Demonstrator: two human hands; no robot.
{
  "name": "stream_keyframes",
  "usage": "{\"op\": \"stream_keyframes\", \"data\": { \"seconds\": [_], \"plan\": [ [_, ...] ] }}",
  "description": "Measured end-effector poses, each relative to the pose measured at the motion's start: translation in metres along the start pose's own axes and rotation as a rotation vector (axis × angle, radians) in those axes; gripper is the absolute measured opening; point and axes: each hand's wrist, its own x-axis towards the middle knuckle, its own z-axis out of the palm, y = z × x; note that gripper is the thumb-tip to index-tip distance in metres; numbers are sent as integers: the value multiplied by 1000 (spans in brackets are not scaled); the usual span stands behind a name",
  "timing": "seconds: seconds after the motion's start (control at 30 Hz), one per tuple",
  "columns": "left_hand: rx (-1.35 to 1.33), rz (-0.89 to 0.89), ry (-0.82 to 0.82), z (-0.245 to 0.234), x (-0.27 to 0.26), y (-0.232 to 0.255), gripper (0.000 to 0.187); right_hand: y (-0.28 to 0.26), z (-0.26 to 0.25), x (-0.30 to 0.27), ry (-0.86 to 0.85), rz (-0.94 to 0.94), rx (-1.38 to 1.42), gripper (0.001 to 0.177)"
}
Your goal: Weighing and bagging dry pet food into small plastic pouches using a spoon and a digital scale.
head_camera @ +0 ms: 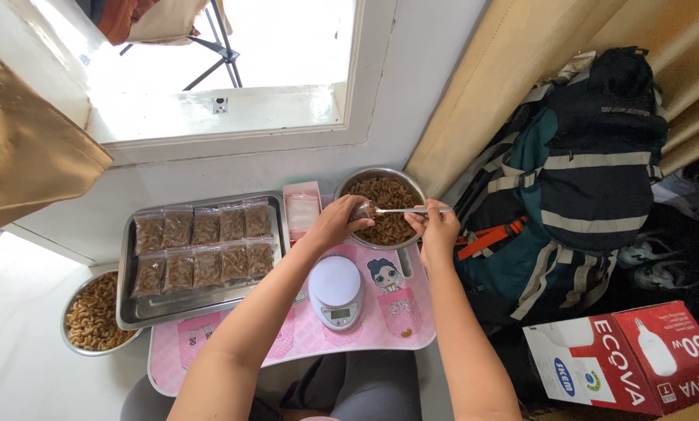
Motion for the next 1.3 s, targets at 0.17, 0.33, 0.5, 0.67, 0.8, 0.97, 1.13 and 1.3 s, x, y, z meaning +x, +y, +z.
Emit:
{"op": "stream_keyframes", "data": {
  "seconds": [0.17,0.33,0.5,0.67,0.8,0.97,1.13,1.3],
  "plan": [
    [11,-41,2,-4,-5,-12,55,-8,-8,2,37,-53,9,29],
    [14,-96,-5,-10,-19,-21,57,-21,-4,-15,-13,-188,-125,25],
    [69,-61,0,-18,-37,-22,57,-13,-9,-24,6,-421,-269,22],
    [94,-79,-83,-17,-84,-10,58,-11,-22,-32,64,-409,-200,18],
    [147,-59,-130,-1,-128,-8,56,-10,-32,-47,121,-385,-173,17],
    [225,-30,-138,25,-156,-15,55,-5,-38,-68,145,-362,-119,16],
    [358,17,-78,30,-160,-9,59,-1,-43,-86,155,-328,-103,16],
    [160,-46,142,22,-173,-21,74,5,-54,-93,178,-322,-54,18]
  ]
}}
